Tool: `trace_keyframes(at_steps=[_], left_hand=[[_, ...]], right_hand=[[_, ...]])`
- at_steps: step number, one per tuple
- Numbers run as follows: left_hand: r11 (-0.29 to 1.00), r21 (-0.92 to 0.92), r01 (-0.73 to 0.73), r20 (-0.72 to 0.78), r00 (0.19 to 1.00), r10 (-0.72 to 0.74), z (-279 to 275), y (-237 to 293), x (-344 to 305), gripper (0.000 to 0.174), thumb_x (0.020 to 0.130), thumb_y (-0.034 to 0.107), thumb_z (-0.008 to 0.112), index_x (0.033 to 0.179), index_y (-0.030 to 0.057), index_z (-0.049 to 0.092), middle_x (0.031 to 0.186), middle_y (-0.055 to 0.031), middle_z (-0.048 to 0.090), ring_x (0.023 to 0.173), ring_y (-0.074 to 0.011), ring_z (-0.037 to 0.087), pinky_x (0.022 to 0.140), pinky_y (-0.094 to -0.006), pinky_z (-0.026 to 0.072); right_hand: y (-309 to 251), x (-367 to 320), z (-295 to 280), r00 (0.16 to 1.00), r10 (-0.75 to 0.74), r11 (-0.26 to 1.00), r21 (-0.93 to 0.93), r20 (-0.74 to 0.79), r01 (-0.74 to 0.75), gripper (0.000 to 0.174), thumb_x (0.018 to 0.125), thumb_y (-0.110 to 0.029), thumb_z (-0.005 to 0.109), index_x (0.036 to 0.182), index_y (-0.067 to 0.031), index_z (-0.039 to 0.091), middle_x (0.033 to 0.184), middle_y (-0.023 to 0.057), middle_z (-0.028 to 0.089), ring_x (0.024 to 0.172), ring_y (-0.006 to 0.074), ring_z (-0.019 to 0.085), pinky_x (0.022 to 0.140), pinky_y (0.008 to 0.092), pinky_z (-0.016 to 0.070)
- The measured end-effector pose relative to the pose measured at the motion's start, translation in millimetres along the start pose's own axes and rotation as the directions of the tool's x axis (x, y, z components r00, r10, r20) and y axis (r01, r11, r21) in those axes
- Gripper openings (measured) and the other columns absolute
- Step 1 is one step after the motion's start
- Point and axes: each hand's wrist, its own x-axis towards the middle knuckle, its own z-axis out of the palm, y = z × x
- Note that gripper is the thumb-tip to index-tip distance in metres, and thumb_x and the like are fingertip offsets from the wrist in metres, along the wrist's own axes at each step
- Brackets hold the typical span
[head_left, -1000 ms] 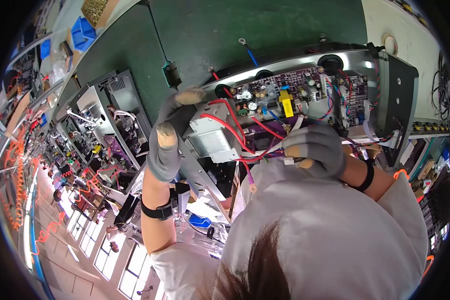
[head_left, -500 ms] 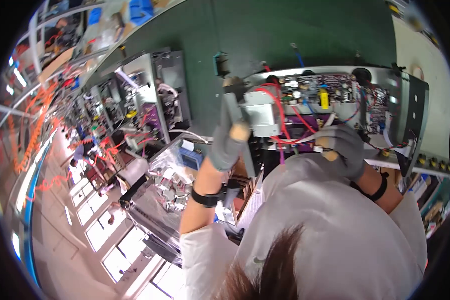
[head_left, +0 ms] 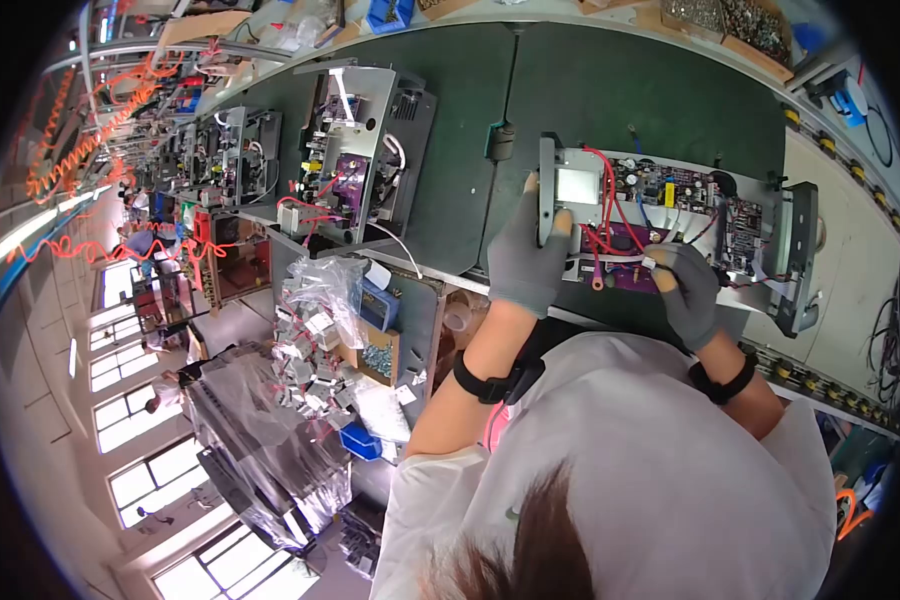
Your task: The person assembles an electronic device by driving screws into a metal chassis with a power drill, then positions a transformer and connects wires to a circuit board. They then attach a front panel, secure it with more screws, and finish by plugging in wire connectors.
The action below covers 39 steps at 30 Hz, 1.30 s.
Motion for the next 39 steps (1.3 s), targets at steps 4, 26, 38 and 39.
trace_keyframes(at_steps=[4, 26, 38, 39], left_hand=[[0.996, 0.002, -0.084, -0.094, 0.992, 0.084, 5, -7, 5, 0.058, 0.085, 0.024, 0.062, 0.136, 0.0021, 0.047, 0.119, -0.0210, 0.062, 0.109, -0.0296, 0.062, 0.092, -0.0345, 0.0466], [0.978, -0.094, -0.188, -0.048, 0.982, 0.184, 11, -22, 13, 0.062, 0.082, 0.025, 0.062, 0.135, 0.0032, 0.040, 0.128, -0.0189, 0.051, 0.118, -0.0363, 0.050, 0.097, -0.0418, 0.0443], [0.940, -0.210, -0.268, 0.172, 0.936, 0.306, -47, -51, -3, 0.068, 0.088, 0.034, 0.061, 0.143, 0.0045, 0.033, 0.135, -0.0199, 0.048, 0.123, -0.0334, 0.049, 0.102, -0.0384, 0.0405], [0.913, -0.249, -0.324, 0.081, 0.932, 0.353, -52, -69, -6, 0.064, 0.089, 0.030, 0.061, 0.142, 0.0054, 0.035, 0.137, -0.0191, 0.047, 0.123, -0.0324, 0.051, 0.102, -0.0375, 0.0409]], right_hand=[[-3, -1, 8, 0.998, -0.027, 0.996, -0.083, -0.059, 0.022, 0.018, 0.085, -0.006, 0.060, 0.102, -0.0013, 0.066, 0.092, 0.0128, 0.066, 0.082, 0.0273, 0.061, 0.075, 0.0336, 0.0481], [43, -13, 34, 0.963, -0.038, 0.954, -0.297, -0.267, -0.045, 0.018, 0.090, -0.011, 0.061, 0.103, 0.0012, 0.064, 0.092, 0.0081, 0.063, 0.082, 0.0154, 0.057, 0.073, 0.0278, 0.0451], [38, -15, 38, 0.940, 0.016, 0.952, -0.283, -0.341, -0.119, 0.017, 0.092, -0.012, 0.058, 0.104, -0.0009, 0.063, 0.084, 0.0019, 0.059, 0.073, 0.0096, 0.048, 0.064, 0.0227, 0.0383], [28, -14, 38, 0.933, 0.115, 0.945, -0.251, -0.342, -0.209, 0.019, 0.093, -0.012, 0.057, 0.107, -0.0007, 0.062, 0.088, 0.0023, 0.060, 0.076, 0.0103, 0.050, 0.067, 0.0234, 0.0398]])
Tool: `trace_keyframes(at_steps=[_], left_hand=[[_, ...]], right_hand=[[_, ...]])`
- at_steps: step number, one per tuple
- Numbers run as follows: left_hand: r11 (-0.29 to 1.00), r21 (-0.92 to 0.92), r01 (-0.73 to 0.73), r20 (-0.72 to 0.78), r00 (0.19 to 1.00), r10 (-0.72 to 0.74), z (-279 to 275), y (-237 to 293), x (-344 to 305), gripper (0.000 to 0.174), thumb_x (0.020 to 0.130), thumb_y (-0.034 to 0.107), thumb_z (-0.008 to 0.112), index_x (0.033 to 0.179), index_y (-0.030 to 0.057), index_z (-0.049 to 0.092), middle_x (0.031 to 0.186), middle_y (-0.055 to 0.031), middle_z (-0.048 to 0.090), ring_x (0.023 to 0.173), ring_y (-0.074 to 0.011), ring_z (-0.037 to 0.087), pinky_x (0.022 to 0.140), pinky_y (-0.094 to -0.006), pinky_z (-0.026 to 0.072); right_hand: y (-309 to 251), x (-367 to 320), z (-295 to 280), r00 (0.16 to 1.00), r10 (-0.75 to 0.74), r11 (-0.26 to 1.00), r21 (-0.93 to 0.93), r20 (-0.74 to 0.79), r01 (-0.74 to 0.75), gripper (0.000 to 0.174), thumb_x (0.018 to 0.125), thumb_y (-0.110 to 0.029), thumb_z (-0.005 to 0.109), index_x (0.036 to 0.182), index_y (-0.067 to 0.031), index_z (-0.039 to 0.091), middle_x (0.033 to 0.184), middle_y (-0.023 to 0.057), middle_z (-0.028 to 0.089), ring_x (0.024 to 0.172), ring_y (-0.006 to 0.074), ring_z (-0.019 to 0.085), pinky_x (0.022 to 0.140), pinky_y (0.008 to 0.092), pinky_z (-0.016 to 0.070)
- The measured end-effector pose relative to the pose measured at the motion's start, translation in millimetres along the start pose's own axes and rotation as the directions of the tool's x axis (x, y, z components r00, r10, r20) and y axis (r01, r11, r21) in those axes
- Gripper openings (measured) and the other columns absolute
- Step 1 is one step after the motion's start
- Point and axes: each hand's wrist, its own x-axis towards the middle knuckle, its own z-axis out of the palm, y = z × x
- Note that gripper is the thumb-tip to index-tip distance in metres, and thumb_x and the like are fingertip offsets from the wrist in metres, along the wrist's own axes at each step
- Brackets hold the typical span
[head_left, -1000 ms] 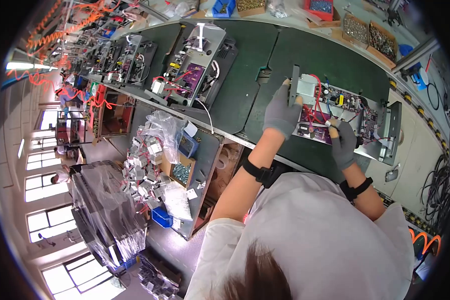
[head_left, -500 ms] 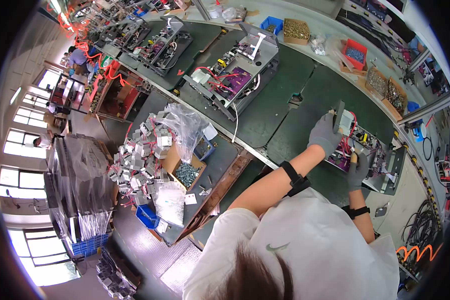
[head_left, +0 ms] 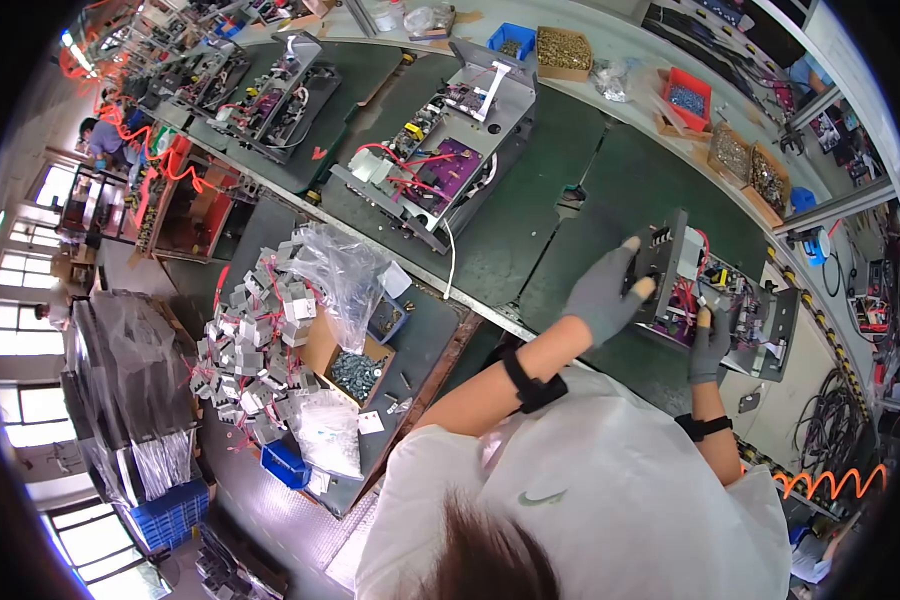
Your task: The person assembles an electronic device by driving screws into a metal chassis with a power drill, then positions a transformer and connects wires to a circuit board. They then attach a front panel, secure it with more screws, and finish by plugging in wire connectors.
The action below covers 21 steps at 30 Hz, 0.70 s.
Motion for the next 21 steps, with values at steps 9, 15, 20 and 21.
trace_keyframes(at_steps=[9, 15, 20, 21], left_hand=[[0.957, 0.291, 0.023, -0.684, 0.704, 0.191, -188, -44, -40, 0.027, 0.087, 0.010, 0.056, 0.112, -0.0001, 0.062, 0.108, -0.0135, 0.065, 0.103, -0.0266, 0.061, 0.093, -0.0359, 0.0448], [0.841, 0.477, 0.254, -0.735, 0.640, 0.224, -311, -76, 2, 0.039, 0.089, 0.020, 0.053, 0.123, 0.0005, 0.057, 0.121, -0.0167, 0.059, 0.109, -0.0263, 0.056, 0.098, -0.0353, 0.0403], [0.934, 0.311, 0.173, -0.687, 0.721, 0.095, -320, -124, 24, 0.043, 0.086, 0.018, 0.054, 0.126, 0.0006, 0.054, 0.121, -0.0180, 0.056, 0.109, -0.0292, 0.053, 0.099, -0.0373, 0.0386], [0.872, 0.443, 0.208, -0.666, 0.728, 0.165, -317, -126, 24, 0.044, 0.085, 0.017, 0.053, 0.126, 0.0005, 0.054, 0.121, -0.0179, 0.056, 0.112, -0.0294, 0.050, 0.100, -0.0380, 0.0363]], right_hand=[[-111, 59, -45, 0.979, 0.180, 0.983, 0.060, -0.099, -0.174, 0.030, 0.097, -0.019, 0.049, 0.119, 0.0003, 0.058, 0.087, 0.0016, 0.061, 0.063, 0.0062, 0.052, 0.056, 0.0215, 0.0401], [-269, 147, 31, 0.741, -0.271, 0.839, -0.227, 0.614, 0.495, 0.029, 0.092, -0.019, 0.055, 0.117, -0.0044, 0.062, 0.086, 0.0128, 0.067, 0.071, 0.0242, 0.062, 0.067, 0.0306, 0.0465], [-294, 182, 186, 0.335, -0.584, 0.605, 0.122, 0.739, 0.787, 0.020, 0.080, -0.009, 0.059, 0.098, -0.0162, 0.067, 0.083, 0.0057, 0.067, 0.076, 0.0277, 0.064, 0.069, 0.0386, 0.0493], [-296, 181, 224, 0.301, -0.654, 0.603, 0.239, 0.694, 0.761, 0.016, 0.080, -0.010, 0.059, 0.094, -0.0160, 0.066, 0.085, 0.0036, 0.067, 0.081, 0.0263, 0.064, 0.073, 0.0379, 0.0491]])
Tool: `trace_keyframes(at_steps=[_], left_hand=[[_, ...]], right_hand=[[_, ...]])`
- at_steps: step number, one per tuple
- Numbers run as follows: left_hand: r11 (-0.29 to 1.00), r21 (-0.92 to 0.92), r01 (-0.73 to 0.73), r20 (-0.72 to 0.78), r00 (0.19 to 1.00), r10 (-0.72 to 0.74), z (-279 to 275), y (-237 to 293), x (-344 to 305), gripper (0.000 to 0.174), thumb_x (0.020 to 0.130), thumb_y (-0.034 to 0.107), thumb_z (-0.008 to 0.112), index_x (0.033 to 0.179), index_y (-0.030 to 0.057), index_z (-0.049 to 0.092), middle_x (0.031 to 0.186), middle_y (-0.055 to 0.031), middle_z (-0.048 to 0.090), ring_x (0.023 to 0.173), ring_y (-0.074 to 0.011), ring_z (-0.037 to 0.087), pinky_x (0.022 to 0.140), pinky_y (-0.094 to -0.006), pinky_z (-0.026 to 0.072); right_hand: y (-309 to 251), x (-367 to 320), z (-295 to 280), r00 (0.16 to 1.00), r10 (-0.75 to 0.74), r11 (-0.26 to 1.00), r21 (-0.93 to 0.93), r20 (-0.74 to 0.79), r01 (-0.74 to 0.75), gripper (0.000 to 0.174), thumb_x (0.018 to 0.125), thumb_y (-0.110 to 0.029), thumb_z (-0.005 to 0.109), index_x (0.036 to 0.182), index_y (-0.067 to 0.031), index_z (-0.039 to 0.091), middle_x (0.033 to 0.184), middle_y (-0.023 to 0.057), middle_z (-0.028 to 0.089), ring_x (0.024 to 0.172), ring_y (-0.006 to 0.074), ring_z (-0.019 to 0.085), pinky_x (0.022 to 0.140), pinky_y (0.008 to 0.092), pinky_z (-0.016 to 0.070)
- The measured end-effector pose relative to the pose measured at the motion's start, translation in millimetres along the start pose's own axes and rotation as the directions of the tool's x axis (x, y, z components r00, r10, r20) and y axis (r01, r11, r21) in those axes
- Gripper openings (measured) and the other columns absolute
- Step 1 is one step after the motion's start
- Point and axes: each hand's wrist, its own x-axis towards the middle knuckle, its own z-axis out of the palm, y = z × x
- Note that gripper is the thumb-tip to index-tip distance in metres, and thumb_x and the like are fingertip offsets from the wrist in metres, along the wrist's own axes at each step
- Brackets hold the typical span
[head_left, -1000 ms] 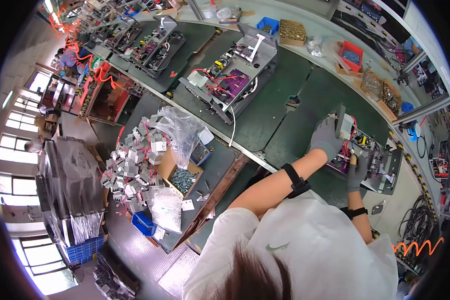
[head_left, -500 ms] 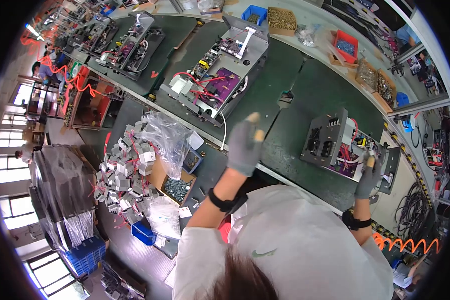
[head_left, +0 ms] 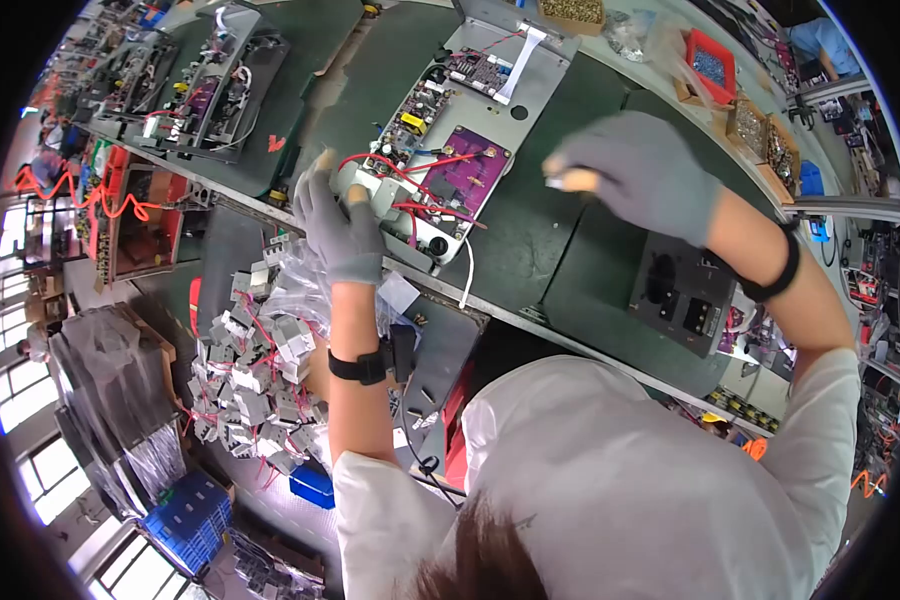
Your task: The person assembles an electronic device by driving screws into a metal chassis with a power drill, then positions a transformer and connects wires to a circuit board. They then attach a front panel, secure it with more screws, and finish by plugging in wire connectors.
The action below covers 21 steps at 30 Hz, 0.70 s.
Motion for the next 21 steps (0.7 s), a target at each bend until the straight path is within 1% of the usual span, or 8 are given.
trace_keyframes(at_steps=[1, 2, 5, 7, 10, 15, 18, 21], left_hand=[[0.989, 0.131, -0.071, -0.006, 0.997, 0.072, 2, 0, -2, 0.044, 0.084, 0.016, 0.052, 0.125, 0.0004, 0.055, 0.121, -0.0179, 0.056, 0.114, -0.0295, 0.048, 0.102, -0.0388, 0.0340], [0.998, 0.063, -0.015, -0.017, 1.000, 0.016, 2, 6, -2, 0.044, 0.083, 0.015, 0.051, 0.123, 0.0000, 0.055, 0.119, -0.0169, 0.056, 0.115, -0.0303, 0.045, 0.103, -0.0399, 0.0315], [0.997, 0.067, -0.049, 0.011, 0.999, 0.048, 0, 0, -2, 0.043, 0.083, 0.015, 0.051, 0.122, -0.0013, 0.056, 0.116, -0.0165, 0.056, 0.111, -0.0299, 0.047, 0.101, -0.0387, 0.0338], [0.997, 0.058, -0.046, 0.031, 0.999, 0.045, -2, 4, -1, 0.042, 0.083, 0.014, 0.050, 0.121, -0.0027, 0.057, 0.113, -0.0156, 0.056, 0.105, -0.0278, 0.047, 0.096, -0.0369, 0.0360], [0.998, 0.062, 0.015, 0.071, 0.997, -0.019, -5, 6, 0, 0.042, 0.081, 0.012, 0.048, 0.119, -0.0037, 0.058, 0.110, -0.0142, 0.055, 0.097, -0.0244, 0.046, 0.090, -0.0346, 0.0373], [1.000, 0.027, -0.003, 0.070, 0.998, 0.001, -4, 10, 2, 0.042, 0.081, 0.010, 0.045, 0.118, -0.0047, 0.057, 0.111, -0.0146, 0.055, 0.098, -0.0228, 0.048, 0.090, -0.0327, 0.0372], [0.999, -0.030, 0.032, 0.079, 0.996, -0.030, -4, 11, 1, 0.040, 0.083, 0.007, 0.043, 0.118, -0.0060, 0.057, 0.115, -0.0132, 0.054, 0.100, -0.0203, 0.047, 0.091, -0.0320, 0.0373], [0.999, -0.045, 0.027, 0.063, 0.998, -0.024, -2, 9, -1, 0.039, 0.083, 0.007, 0.042, 0.117, -0.0065, 0.057, 0.114, -0.0128, 0.054, 0.099, -0.0200, 0.047, 0.091, -0.0313, 0.0373]], right_hand=[[7, 25, 27, 1.000, -0.007, 0.997, 0.080, 0.019, 0.006, 0.013, 0.081, -0.011, 0.059, 0.092, -0.0160, 0.065, 0.086, 0.0025, 0.067, 0.084, 0.0258, 0.064, 0.074, 0.0373, 0.0498], [7, 49, 43, 0.989, 0.039, 0.995, 0.090, 0.145, -0.052, 0.011, 0.080, -0.011, 0.060, 0.089, -0.0154, 0.064, 0.087, 0.0038, 0.067, 0.089, 0.0258, 0.064, 0.075, 0.0394, 0.0508], [10, 107, 94, 0.961, -0.032, 0.999, 0.033, 0.275, 0.024, 0.017, 0.076, -0.010, 0.063, 0.092, -0.0133, 0.064, 0.087, 0.0033, 0.066, 0.083, 0.0249, 0.065, 0.071, 0.0379, 0.0515], [13, 128, 122, 0.886, -0.053, 0.988, -0.103, 0.461, 0.113, 0.018, 0.074, -0.014, 0.067, 0.091, -0.0131, 0.064, 0.085, 0.0041, 0.066, 0.082, 0.0256, 0.065, 0.069, 0.0387, 0.0522], [14, 134, 140, 0.827, -0.100, 0.972, -0.125, 0.553, 0.201, 0.020, 0.071, -0.018, 0.069, 0.090, -0.0130, 0.064, 0.083, 0.0044, 0.065, 0.081, 0.0261, 0.065, 0.067, 0.0390, 0.0524], [22, 122, 149, 0.887, -0.169, 0.982, -0.002, 0.429, 0.188, 0.023, 0.068, -0.020, 0.072, 0.088, -0.0125, 0.063, 0.079, 0.0040, 0.063, 0.077, 0.0244, 0.065, 0.066, 0.0375, 0.0521], [25, 121, 158, 0.900, -0.279, 0.937, -0.112, 0.334, 0.332, 0.026, 0.066, -0.022, 0.072, 0.088, -0.0120, 0.063, 0.077, 0.0036, 0.062, 0.073, 0.0240, 0.064, 0.063, 0.0376, 0.0517], [24, 128, 153, 0.866, -0.281, 0.927, -0.117, 0.413, 0.356, 0.022, 0.066, -0.020, 0.071, 0.085, -0.0122, 0.063, 0.074, 0.0046, 0.062, 0.071, 0.0252, 0.064, 0.061, 0.0381, 0.0516]])
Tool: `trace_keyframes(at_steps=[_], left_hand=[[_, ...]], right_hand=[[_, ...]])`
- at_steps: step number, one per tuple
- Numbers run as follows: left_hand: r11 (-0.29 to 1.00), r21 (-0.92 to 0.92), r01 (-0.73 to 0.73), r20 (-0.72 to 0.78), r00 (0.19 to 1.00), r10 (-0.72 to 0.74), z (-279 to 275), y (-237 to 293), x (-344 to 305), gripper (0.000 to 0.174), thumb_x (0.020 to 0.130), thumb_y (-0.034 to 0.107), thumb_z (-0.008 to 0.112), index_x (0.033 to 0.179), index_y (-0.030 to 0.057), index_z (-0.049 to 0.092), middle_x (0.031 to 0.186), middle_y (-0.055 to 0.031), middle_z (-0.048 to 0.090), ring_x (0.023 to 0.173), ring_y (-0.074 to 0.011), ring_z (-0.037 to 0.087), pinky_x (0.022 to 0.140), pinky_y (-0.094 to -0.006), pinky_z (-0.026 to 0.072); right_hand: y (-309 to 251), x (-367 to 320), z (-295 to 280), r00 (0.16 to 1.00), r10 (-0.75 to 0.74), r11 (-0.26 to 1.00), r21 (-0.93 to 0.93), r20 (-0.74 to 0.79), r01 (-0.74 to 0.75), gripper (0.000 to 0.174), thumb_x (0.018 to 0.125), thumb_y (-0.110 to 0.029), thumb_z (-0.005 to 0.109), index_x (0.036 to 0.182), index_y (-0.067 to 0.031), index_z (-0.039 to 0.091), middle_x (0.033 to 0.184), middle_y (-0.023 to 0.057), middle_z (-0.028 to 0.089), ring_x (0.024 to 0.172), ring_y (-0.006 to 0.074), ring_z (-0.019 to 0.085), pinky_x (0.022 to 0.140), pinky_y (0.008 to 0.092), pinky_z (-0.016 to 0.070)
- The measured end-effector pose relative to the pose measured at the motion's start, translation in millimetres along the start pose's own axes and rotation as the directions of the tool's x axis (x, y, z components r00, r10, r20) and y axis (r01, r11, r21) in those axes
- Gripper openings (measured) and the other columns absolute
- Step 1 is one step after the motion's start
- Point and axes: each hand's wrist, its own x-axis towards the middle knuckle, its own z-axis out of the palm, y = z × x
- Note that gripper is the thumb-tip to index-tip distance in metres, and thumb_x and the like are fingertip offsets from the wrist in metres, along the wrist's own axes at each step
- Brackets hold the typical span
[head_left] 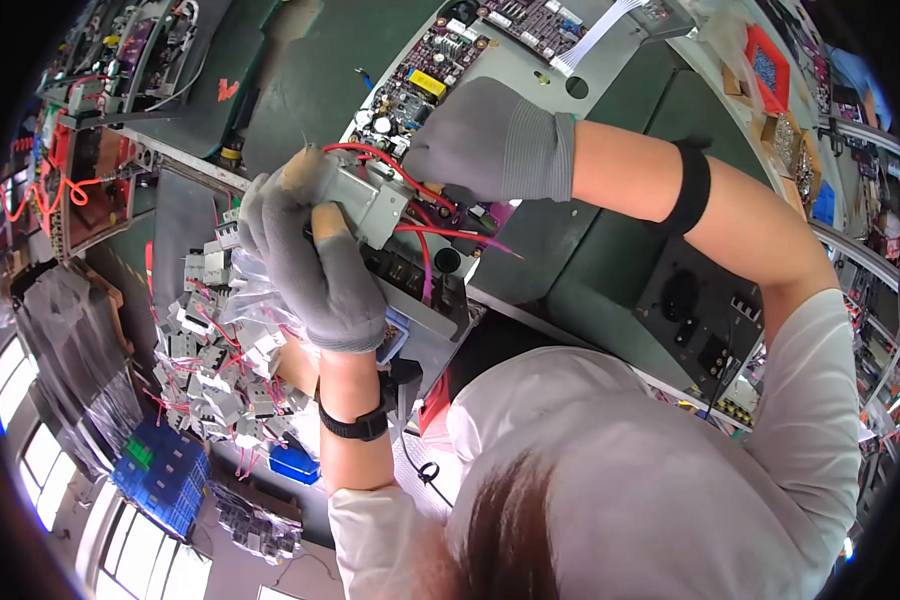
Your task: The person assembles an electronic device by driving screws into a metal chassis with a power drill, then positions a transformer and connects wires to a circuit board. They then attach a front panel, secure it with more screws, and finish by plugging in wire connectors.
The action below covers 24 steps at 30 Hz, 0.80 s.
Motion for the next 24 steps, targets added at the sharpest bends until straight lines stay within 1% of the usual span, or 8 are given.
trace_keyframes(at_steps=[1, 3, 6, 8, 11, 14, 15, 24], left_hand=[[1.000, 0.003, 0.007, -0.001, 1.000, -0.007, 1, -1, 0, 0.039, 0.083, 0.007, 0.042, 0.117, -0.0065, 0.057, 0.114, -0.0128, 0.054, 0.099, -0.0200, 0.047, 0.091, -0.0313, 0.0373], [1.000, -0.026, -0.007, -0.057, 0.998, 0.005, 3, -2, 0, 0.037, 0.080, 0.008, 0.045, 0.112, -0.0018, 0.061, 0.108, -0.0146, 0.058, 0.107, -0.0296, 0.045, 0.101, -0.0396, 0.0295], [0.999, -0.042, 0.016, -0.061, 0.998, -0.019, 4, -4, 0, 0.036, 0.081, 0.009, 0.045, 0.111, -0.0016, 0.061, 0.105, -0.0149, 0.057, 0.106, -0.0295, 0.045, 0.100, -0.0395, 0.0299], [0.998, -0.055, 0.042, -0.077, 0.996, -0.047, 6, -5, 0, 0.035, 0.082, 0.010, 0.045, 0.111, -0.0012, 0.061, 0.104, -0.0146, 0.057, 0.105, -0.0299, 0.045, 0.100, -0.0397, 0.0303], [1.000, 0.014, -0.020, -0.081, 0.996, 0.021, 5, -9, 0, 0.035, 0.083, 0.012, 0.046, 0.111, -0.0003, 0.062, 0.106, -0.0153, 0.056, 0.106, -0.0315, 0.045, 0.100, -0.0402, 0.0302], [0.999, 0.045, -0.026, -0.069, 0.997, 0.029, 3, -12, 0, 0.034, 0.082, 0.014, 0.046, 0.110, 0.0008, 0.062, 0.107, -0.0158, 0.056, 0.106, -0.0319, 0.046, 0.101, -0.0405, 0.0303], [0.998, 0.033, -0.056, -0.105, 0.993, 0.059, 6, -13, 0, 0.034, 0.082, 0.015, 0.047, 0.109, 0.0019, 0.062, 0.106, -0.0151, 0.057, 0.104, -0.0313, 0.047, 0.100, -0.0403, 0.0307], [0.995, 0.038, -0.093, -0.133, 0.986, 0.097, 8, -18, -1, 0.033, 0.082, 0.016, 0.048, 0.108, 0.0020, 0.062, 0.102, -0.0133, 0.059, 0.102, -0.0300, 0.049, 0.099, -0.0391, 0.0308]], right_hand=[[-1, 3, -7, 1.000, -0.006, 1.000, 0.004, 0.002, 0.006, 0.022, 0.066, -0.020, 0.071, 0.085, -0.0122, 0.063, 0.074, 0.0046, 0.062, 0.071, 0.0252, 0.064, 0.061, 0.0381, 0.0516], [-5, 10, -19, 0.984, 0.078, 0.996, 0.033, 0.159, -0.085, 0.016, 0.067, -0.017, 0.068, 0.082, -0.0127, 0.065, 0.071, 0.0072, 0.063, 0.070, 0.0275, 0.065, 0.061, 0.0400, 0.0517], [-5, 13, -18, 0.984, 0.143, 0.983, 0.097, 0.108, -0.153, 0.011, 0.069, -0.016, 0.066, 0.080, -0.0133, 0.066, 0.072, 0.0093, 0.064, 0.072, 0.0295, 0.066, 0.063, 0.0421, 0.0520], [-10, 17, -21, 0.966, 0.181, 0.977, 0.076, 0.183, -0.198, 0.009, 0.072, -0.016, 0.064, 0.081, -0.0137, 0.067, 0.072, 0.0101, 0.064, 0.074, 0.0313, 0.065, 0.065, 0.0432, 0.0518], [-12, 18, -21, 0.953, 0.242, 0.966, 0.046, 0.182, -0.254, 0.009, 0.074, -0.017, 0.064, 0.081, -0.0141, 0.068, 0.077, 0.0079, 0.065, 0.078, 0.0293, 0.065, 0.066, 0.0420, 0.0513], [-9, 15, -14, 0.972, 0.182, 0.978, 0.076, 0.147, -0.195, 0.016, 0.072, -0.021, 0.070, 0.085, -0.0119, 0.071, 0.078, 0.0105, 0.066, 0.074, 0.0300, 0.067, 0.062, 0.0436, 0.0528], [-9, 12, -13, 0.989, 0.138, 0.987, 0.075, 0.047, -0.141, 0.016, 0.073, -0.023, 0.069, 0.085, -0.0122, 0.070, 0.077, 0.0107, 0.066, 0.073, 0.0302, 0.067, 0.061, 0.0438, 0.0519], [-19, 18, -25, 0.946, 0.253, 0.966, -0.004, 0.201, -0.258, 0.017, 0.072, -0.014, 0.068, 0.089, -0.0132, 0.070, 0.083, 0.0115, 0.067, 0.077, 0.0299, 0.068, 0.064, 0.0451, 0.0532]])
